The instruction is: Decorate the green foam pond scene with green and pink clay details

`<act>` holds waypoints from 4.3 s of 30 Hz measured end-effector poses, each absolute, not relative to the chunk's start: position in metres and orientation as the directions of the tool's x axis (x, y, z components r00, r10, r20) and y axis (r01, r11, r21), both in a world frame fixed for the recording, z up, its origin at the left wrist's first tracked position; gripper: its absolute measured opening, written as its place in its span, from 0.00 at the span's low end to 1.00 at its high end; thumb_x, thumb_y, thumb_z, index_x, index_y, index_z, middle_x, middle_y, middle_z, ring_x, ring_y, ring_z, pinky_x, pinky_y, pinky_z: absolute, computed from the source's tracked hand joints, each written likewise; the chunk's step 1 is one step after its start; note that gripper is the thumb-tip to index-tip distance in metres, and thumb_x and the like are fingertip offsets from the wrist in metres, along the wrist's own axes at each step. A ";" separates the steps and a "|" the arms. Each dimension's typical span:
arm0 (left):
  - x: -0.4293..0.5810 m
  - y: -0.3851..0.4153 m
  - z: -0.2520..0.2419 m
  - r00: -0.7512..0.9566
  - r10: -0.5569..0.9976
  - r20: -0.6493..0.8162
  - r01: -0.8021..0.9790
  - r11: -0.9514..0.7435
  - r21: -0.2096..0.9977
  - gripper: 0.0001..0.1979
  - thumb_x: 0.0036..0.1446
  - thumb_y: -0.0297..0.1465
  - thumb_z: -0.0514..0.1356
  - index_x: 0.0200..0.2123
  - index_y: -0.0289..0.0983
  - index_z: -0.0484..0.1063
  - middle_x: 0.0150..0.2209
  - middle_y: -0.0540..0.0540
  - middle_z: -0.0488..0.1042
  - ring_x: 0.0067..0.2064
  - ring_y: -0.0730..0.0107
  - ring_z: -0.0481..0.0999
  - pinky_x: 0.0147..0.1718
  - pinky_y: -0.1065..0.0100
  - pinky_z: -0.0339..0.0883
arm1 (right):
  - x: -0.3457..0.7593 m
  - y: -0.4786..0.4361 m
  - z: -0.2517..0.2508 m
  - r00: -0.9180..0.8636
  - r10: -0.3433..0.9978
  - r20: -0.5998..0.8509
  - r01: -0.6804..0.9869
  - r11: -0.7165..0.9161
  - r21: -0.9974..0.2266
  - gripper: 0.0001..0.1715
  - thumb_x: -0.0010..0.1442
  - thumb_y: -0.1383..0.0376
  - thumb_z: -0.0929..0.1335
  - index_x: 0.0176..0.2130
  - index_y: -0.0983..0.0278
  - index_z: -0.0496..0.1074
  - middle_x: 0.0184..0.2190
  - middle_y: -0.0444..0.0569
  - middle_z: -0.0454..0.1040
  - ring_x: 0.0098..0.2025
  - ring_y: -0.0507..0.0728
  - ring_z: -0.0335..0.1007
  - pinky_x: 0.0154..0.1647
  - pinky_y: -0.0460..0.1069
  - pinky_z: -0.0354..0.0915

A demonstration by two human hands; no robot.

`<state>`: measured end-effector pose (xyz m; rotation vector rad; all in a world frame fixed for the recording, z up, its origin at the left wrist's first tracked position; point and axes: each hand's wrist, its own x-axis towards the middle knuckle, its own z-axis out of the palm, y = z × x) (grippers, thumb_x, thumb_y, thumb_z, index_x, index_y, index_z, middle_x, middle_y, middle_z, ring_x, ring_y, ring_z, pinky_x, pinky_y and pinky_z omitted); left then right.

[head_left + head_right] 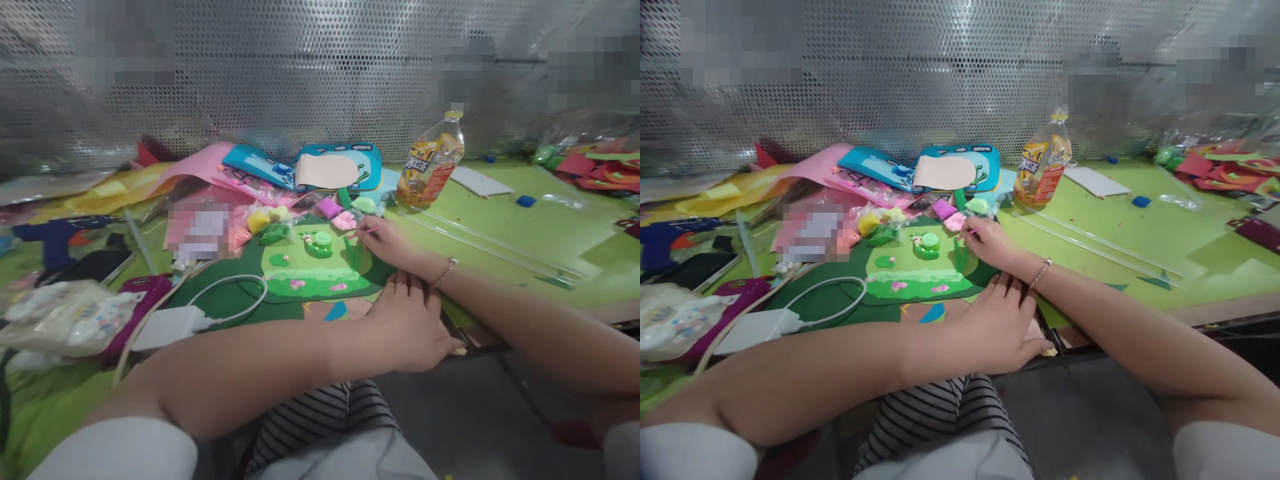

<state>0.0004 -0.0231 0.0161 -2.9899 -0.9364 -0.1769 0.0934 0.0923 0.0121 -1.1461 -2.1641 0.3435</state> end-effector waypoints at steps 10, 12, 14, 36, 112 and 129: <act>0.000 -0.023 0.016 0.809 0.578 0.109 0.577 -0.816 0.047 0.39 0.60 0.50 0.42 0.61 0.21 0.49 0.59 0.25 0.54 0.61 0.44 0.52 0.56 0.50 0.47 | 0.092 0.089 0.014 -0.456 0.770 0.445 0.625 0.634 -0.456 0.08 0.59 0.67 0.59 0.27 0.61 0.59 0.21 0.45 0.67 0.25 0.53 0.63 0.30 0.48 0.58; 0.001 -0.023 0.017 0.810 0.578 0.100 0.575 -0.816 0.059 0.39 0.60 0.50 0.42 0.61 0.22 0.50 0.59 0.25 0.56 0.61 0.43 0.52 0.56 0.50 0.47 | 0.092 0.089 0.013 -0.466 0.766 0.444 0.636 0.638 -0.434 0.07 0.58 0.67 0.60 0.28 0.61 0.60 0.21 0.45 0.67 0.26 0.53 0.63 0.30 0.49 0.58; 0.001 -0.023 0.017 0.815 0.572 0.092 0.569 -0.820 0.053 0.38 0.60 0.50 0.42 0.60 0.22 0.51 0.58 0.25 0.56 0.60 0.43 0.53 0.56 0.50 0.48 | 0.093 0.088 0.013 -0.480 0.764 0.432 0.645 0.641 -0.416 0.06 0.58 0.67 0.60 0.28 0.61 0.61 0.23 0.46 0.68 0.27 0.53 0.63 0.30 0.49 0.58; 0.002 -0.021 0.015 0.821 0.569 0.051 0.565 -0.821 0.080 0.38 0.61 0.50 0.42 0.61 0.23 0.51 0.57 0.28 0.59 0.58 0.44 0.56 0.54 0.50 0.51 | 0.092 0.069 0.023 -0.593 0.703 0.392 0.622 0.710 -0.330 0.08 0.60 0.66 0.58 0.28 0.62 0.59 0.25 0.48 0.66 0.28 0.53 0.59 0.30 0.48 0.56; -0.001 -0.020 0.015 0.823 0.565 0.061 0.548 -0.817 0.180 0.33 0.60 0.49 0.45 0.54 0.25 0.60 0.41 0.35 0.73 0.44 0.51 0.71 0.42 0.58 0.63 | 0.098 0.045 0.042 -0.821 0.502 0.272 0.415 0.852 -0.319 0.09 0.58 0.70 0.60 0.26 0.64 0.61 0.22 0.45 0.63 0.25 0.50 0.57 0.27 0.45 0.55; 0.001 -0.021 0.016 0.809 0.586 0.044 0.581 -0.809 0.092 0.40 0.60 0.51 0.42 0.61 0.22 0.47 0.62 0.22 0.46 0.64 0.38 0.44 0.58 0.49 0.44 | 0.114 0.078 0.039 -0.568 0.820 0.066 0.227 0.233 -0.946 0.08 0.49 0.62 0.72 0.32 0.63 0.78 0.27 0.44 0.71 0.28 0.49 0.67 0.32 0.47 0.70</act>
